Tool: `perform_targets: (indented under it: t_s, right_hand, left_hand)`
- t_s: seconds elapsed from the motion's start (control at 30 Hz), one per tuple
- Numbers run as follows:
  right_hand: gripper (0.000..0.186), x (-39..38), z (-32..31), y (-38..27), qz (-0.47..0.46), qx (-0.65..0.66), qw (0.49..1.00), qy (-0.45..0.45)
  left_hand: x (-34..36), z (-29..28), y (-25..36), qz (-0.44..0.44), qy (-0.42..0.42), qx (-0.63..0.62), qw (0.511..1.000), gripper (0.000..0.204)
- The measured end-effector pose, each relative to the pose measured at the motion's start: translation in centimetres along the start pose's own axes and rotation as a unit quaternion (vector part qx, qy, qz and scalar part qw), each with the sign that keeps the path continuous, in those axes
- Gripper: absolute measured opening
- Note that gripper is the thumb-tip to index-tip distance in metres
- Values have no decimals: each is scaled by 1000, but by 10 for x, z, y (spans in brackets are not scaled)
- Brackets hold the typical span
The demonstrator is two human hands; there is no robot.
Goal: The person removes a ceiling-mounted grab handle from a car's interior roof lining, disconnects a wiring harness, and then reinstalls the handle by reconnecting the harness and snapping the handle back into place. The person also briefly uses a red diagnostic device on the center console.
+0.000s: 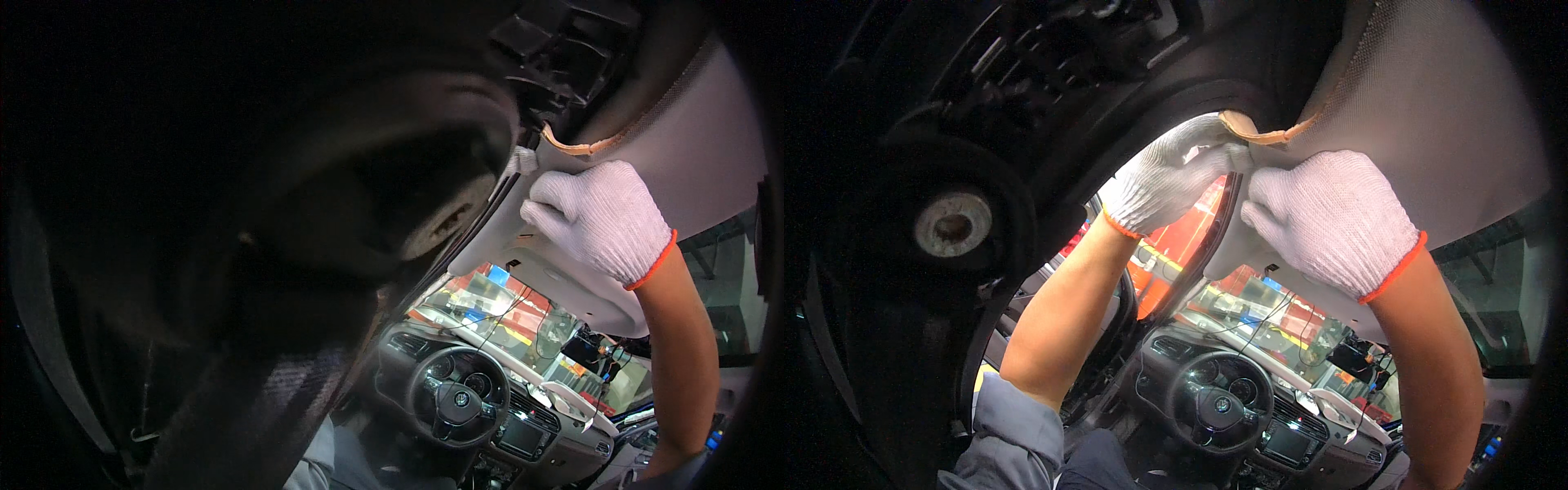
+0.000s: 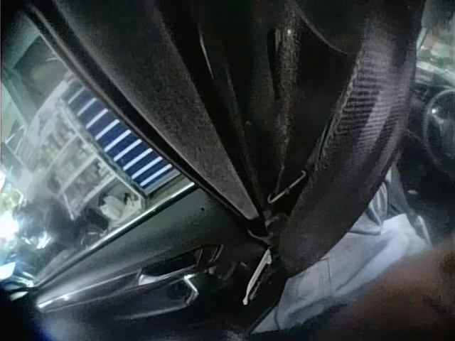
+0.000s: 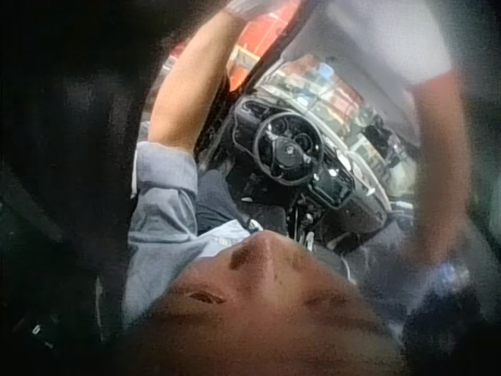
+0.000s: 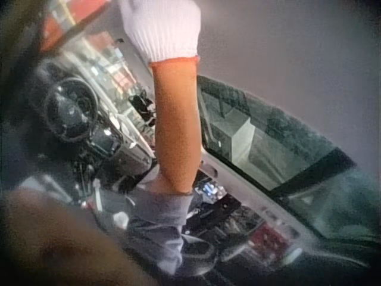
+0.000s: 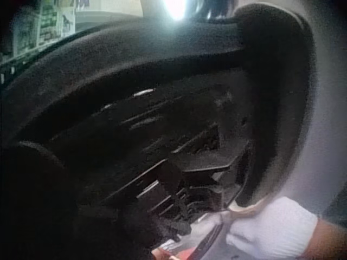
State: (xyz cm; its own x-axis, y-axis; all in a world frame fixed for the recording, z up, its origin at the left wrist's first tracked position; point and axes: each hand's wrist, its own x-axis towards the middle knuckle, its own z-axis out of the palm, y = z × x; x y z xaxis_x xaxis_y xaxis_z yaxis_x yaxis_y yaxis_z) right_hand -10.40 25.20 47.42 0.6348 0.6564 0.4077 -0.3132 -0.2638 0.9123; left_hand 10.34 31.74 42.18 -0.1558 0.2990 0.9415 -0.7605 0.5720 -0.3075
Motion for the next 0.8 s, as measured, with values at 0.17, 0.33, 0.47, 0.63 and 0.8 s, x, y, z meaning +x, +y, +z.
perform_targets:
  t_s: [0.17, 0.33, 0.47, 0.63, 0.8]
  right_hand:
    - [24, 2, 2, -1, -2, 12, 1000, 1]
    - [26, 3, 1, -1, 3, 16, 1000, -15]
    - [27, 3, 0, -1, 5, -1, 1000, -31]
    - [30, 4, 0, 0, 7, 12, 999, -43]
    - [32, 4, -2, 0, 2, 10, 999, -46]
  left_hand:
    - [1, 7, 7, 134, 24, 178, 975, 25]
    - [0, 17, 19, 151, 68, 209, 964, 19]
    - [-6, 23, 22, 102, 71, 257, 958, 15]
    - [-4, 22, 13, 141, 92, 270, 948, 15]
    - [-7, 10, 5, 239, 8, 537, 809, 18]
